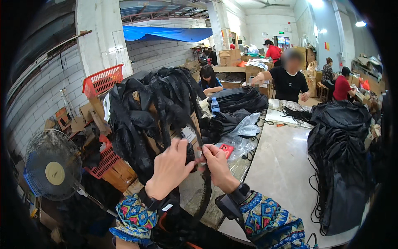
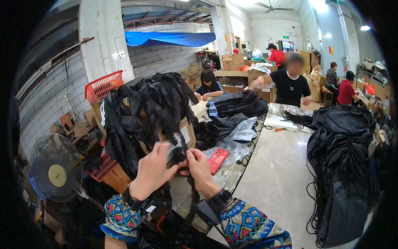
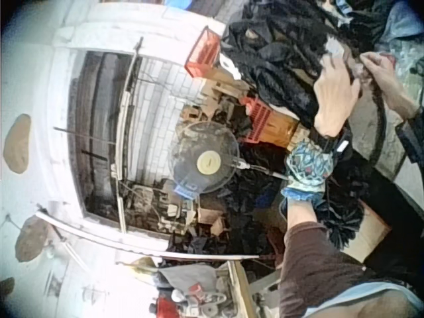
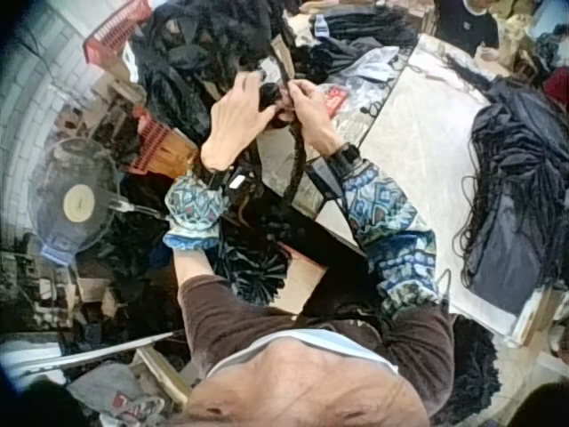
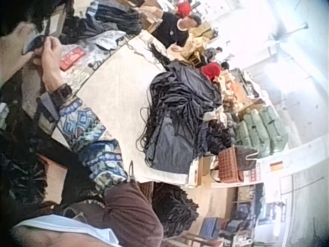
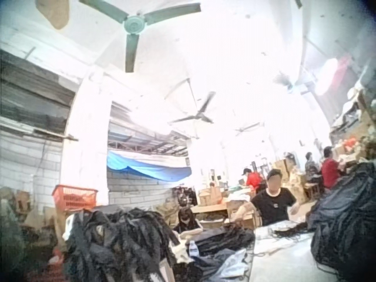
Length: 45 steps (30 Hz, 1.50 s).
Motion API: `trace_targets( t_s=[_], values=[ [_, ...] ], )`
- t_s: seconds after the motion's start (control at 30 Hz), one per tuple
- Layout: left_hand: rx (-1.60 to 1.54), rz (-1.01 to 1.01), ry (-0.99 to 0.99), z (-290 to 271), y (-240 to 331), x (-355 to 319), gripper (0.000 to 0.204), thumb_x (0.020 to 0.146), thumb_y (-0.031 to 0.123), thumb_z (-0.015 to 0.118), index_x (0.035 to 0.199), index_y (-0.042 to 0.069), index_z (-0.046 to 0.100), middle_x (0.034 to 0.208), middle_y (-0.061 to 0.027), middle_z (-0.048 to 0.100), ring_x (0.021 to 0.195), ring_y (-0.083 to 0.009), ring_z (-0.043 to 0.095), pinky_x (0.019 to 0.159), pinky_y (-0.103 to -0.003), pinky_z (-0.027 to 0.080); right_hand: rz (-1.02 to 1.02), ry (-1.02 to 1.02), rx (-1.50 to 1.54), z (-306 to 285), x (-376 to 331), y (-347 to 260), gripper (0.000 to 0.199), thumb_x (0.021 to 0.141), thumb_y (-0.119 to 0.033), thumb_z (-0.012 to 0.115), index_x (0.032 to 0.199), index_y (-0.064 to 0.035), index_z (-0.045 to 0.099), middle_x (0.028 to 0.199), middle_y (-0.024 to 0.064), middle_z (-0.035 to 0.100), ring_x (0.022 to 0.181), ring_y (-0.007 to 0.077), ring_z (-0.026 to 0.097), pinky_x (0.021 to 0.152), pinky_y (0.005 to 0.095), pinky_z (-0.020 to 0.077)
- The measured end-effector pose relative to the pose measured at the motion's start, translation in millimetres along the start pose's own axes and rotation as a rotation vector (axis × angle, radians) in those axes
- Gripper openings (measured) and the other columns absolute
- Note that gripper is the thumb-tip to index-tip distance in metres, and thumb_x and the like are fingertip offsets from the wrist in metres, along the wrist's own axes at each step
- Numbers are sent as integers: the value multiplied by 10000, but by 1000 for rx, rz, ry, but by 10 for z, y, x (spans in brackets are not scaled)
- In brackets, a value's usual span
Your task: Folding and stacking black drawstring bags on a workbench floor.
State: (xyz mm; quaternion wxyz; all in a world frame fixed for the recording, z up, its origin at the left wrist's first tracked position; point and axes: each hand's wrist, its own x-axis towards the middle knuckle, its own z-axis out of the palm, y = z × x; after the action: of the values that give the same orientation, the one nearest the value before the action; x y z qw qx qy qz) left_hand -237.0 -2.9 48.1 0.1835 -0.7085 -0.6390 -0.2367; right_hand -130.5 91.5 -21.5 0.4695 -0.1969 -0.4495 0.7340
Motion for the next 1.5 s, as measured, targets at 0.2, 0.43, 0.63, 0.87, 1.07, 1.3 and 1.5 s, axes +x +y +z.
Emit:
trace_targets(
  t_s=[0.2,0.43,0.63,0.87,1.07,1.3,1.5],
  values=[
    [119,486,-101,297,-237,239,485,759,125,686,1209,26,534,1097,-122,568,990,-279,583,804,-347,510,-359,-95,-617,-291,9,43,230,960,-217,529,923,-14,632,668,28,613,496,84,551,386,237,394],
    [144,380,-214,895,-806,-85,89,798,100,594,854,39,625,823,-86,606,841,-272,604,726,-373,517,308,-424,-527,-1168,-748,-229,274,960,-254,566,779,-49,574,608,-30,495,451,39,394,407,223,273],
    [-50,212,-372,1927,-1002,-756,124,845,117,568,871,43,664,851,-131,620,890,-302,619,771,-408,519,546,-251,-751,-1938,-1270,-532,254,941,-259,590,929,-16,663,639,-18,542,528,49,461,452,225,350],
    [116,-65,-262,2642,-1307,-1122,181,836,74,505,951,49,643,931,-154,627,875,-364,638,766,-468,533,391,-38,-1516,-2929,-1631,-554,322,830,-273,653,1030,-22,671,786,165,673,725,271,667,649,384,512],
    [147,-210,-656,1851,-714,-969,168,819,94,548,913,31,673,893,-205,674,812,-375,665,722,-476,530,131,-6,-1662,-2901,-1893,-483,462,835,-269,653,1234,-58,558,1148,172,610,1037,323,577,858,394,464],
    [-168,355,-218,2045,201,-1051,306,904,207,504,1167,55,539,1213,-166,578,1107,-310,565,882,-439,471,-170,-46,-2000,-2751,-2037,17,473,863,-252,606,1292,-73,517,1288,137,540,1146,319,498,929,444,406],
    [-71,86,-329,2501,-833,-1059,241,876,214,557,1008,17,599,1043,-157,583,993,-360,556,851,-458,469,-276,19,-2103,-2575,-2168,265,424,906,-290,559,1240,-29,555,1287,131,547,1173,335,488,917,440,400]
  ],
)
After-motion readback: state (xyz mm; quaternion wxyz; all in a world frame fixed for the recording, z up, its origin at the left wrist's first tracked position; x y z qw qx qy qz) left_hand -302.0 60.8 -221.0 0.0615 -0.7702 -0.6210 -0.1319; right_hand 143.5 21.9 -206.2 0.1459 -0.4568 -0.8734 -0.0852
